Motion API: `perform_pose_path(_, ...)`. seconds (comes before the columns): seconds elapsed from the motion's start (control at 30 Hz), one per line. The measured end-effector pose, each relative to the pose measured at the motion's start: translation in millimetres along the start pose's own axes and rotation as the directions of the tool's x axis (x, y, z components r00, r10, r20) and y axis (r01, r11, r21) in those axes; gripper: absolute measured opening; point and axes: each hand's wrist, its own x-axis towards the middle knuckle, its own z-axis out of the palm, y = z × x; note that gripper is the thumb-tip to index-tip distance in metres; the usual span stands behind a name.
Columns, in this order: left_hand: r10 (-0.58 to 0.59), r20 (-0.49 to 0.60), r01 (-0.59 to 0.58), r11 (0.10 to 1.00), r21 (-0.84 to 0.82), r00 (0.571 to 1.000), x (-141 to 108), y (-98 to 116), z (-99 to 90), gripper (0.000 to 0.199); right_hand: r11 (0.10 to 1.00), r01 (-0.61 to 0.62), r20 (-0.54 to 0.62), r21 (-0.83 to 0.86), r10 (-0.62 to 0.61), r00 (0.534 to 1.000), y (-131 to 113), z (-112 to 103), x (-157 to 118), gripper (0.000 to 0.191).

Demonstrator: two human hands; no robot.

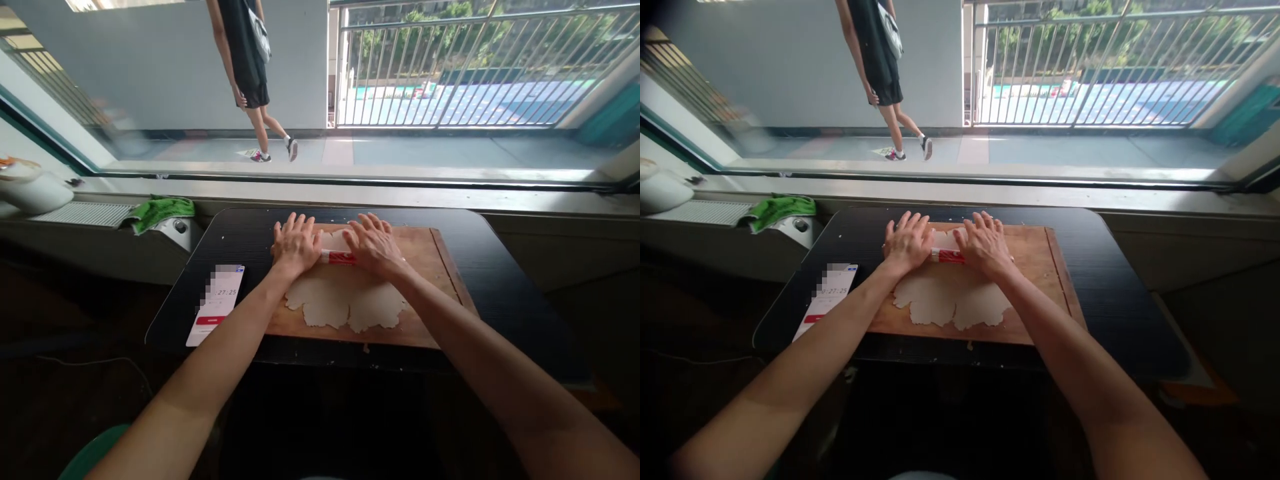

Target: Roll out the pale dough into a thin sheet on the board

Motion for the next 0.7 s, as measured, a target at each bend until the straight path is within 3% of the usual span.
perform_pose_path(0.17,-0.062,0.077,0.067,0.996,-0.062,0.995,55.7,1.9,3.9,0.057,0.987,-0.16,-0.062,0.002,0.16,0.985,16.8,5.6,51.9,0.05)
perform_pose_path(0.3,-0.078,0.123,0.084,0.995,-0.046,0.989,71.9,3.1,4.4,0.051,0.965,-0.262,-0.014,0.004,0.262,0.965,22.9,8.9,67.6,0.048)
perform_pose_path(0.53,-0.081,0.196,0.091,0.995,-0.044,0.977,45.5,2.7,-2.7,0.056,0.986,-0.165,-0.183,0.026,0.167,0.969,12.6,4.1,39.8,0.043)
perform_pose_path(0.7,-0.012,0.052,0.013,1.0,-0.005,0.999,-5.4,1.0,-6.9,0.051,0.983,-0.174,-0.083,0.06,0.178,0.98,-4.2,-1.9,-5.5,0.043)
